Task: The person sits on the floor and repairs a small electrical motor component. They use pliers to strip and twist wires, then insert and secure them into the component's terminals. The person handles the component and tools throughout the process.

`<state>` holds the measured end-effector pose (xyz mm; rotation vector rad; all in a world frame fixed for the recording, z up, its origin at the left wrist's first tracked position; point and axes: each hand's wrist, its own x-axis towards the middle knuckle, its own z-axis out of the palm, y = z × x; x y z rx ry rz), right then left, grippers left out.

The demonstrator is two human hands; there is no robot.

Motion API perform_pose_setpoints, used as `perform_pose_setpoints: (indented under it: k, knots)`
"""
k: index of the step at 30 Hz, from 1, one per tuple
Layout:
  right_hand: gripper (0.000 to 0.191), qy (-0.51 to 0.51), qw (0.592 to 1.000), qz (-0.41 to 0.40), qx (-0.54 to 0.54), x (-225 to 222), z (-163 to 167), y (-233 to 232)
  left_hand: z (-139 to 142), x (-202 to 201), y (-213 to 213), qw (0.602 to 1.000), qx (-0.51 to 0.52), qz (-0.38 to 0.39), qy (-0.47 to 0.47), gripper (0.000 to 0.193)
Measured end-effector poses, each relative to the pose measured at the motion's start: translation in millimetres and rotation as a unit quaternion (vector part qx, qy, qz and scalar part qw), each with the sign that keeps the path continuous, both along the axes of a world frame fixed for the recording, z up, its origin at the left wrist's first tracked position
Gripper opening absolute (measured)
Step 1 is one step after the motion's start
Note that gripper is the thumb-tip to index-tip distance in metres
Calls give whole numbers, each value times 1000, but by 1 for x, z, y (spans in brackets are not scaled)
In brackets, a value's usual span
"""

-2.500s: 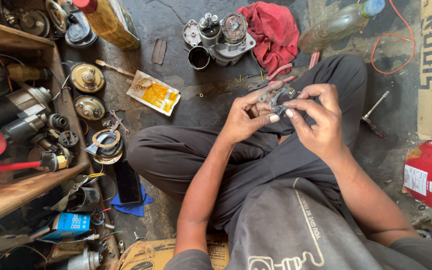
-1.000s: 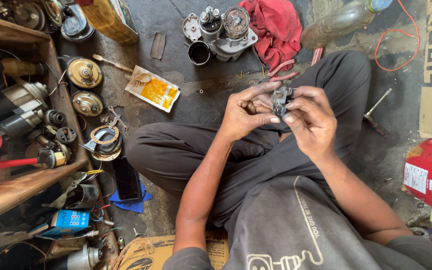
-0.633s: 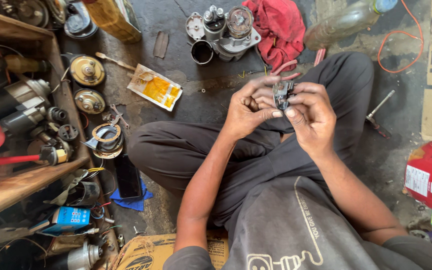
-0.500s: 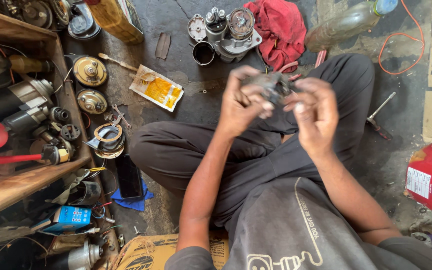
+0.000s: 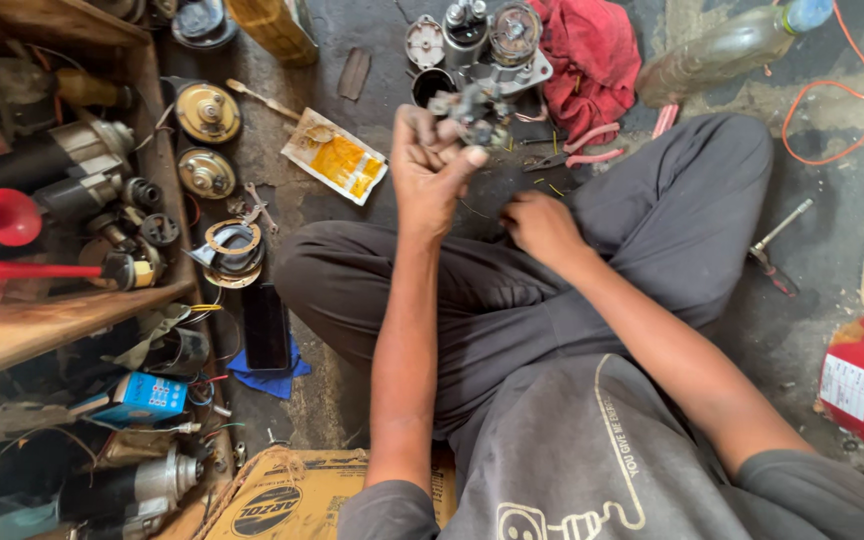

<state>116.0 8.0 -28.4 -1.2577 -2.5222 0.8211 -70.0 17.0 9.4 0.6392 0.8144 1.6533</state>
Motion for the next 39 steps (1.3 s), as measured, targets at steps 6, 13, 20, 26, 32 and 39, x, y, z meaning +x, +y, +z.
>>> perform_pose_setpoints:
  k: [6,13,20,26,32,39]
  knots:
    - [11,-134,988,22,74,-48,-8,0,-15,11,6,1000,6,-5,2,51]
    - [30,-111,988,23,102,-60,-3,2,-23,18,7,999,38,-24,-16,53]
    - [19,280,915,-199,-213,-20,23,16,-27,19,3,999,27,-23,24,54]
    - [59,488,801,-185,-295,38,89,17,-29,30,4,997,14,-41,59,53]
    - [58,541,751,-154,-345,51,119,12,-23,35,0,996,15,-55,65,51]
    - [26,517,778,-189,-303,44,111,8,-25,39,0,996,11,-74,50,51]
